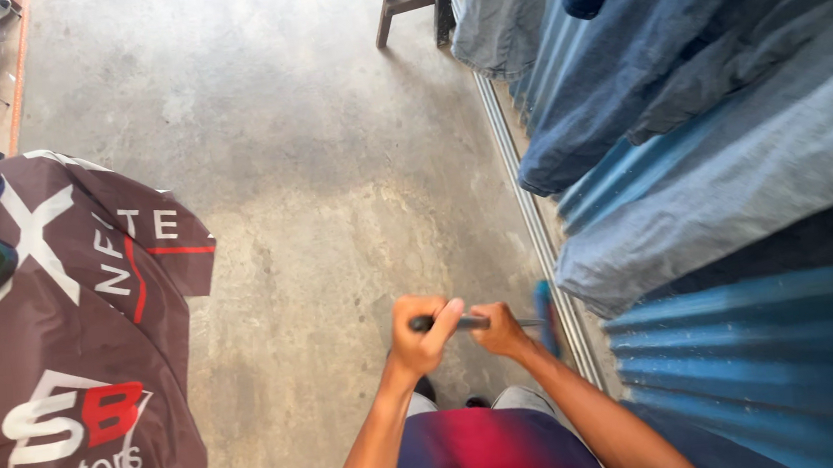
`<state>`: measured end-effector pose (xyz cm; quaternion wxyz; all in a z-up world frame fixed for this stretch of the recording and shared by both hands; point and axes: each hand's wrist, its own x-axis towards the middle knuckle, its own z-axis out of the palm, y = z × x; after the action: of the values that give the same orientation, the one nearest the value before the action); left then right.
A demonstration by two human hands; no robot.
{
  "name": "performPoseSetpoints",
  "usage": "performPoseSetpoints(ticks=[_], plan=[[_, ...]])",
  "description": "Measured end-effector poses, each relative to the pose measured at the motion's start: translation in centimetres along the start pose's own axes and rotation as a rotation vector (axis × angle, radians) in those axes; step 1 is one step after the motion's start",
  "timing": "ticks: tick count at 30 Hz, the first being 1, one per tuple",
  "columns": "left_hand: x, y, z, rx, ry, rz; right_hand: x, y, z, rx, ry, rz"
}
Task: The person sweeps the concrete floor of a cluttered space using a blue-bristled broom, maneuvering around objects and reaching into corners.
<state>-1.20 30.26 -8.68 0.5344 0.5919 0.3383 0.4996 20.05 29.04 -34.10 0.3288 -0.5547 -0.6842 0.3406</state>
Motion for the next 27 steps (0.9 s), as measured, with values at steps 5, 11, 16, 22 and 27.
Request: performPoseSetpoints(ticks=[5,11,16,22,27], plan=[[2.6,0.2,1.6,-0.021,-0.112,0.235,3.6,-3.0,1.5,0.110,0.130,-0.223],[5.6,4.9,2.3,0.202,-0.269,0.230,8.5,-10.0,4.8,0.498,0.374,-0.220],[8.0,7.0,1.3,0.207,-0.339,0.237,13.2,-9.0,4.0,0.184,0.190,-0.208],[10.3,4.7,-3.9,0.046,-0.144,0.413,13.7,-6.8,1.6,0.086,0.092,-0.183],[11.6,-2.4,-6.7,-0.030,-0.015,-0.066,13.7,0.8,1.8,0.019,0.067,-0.141]])
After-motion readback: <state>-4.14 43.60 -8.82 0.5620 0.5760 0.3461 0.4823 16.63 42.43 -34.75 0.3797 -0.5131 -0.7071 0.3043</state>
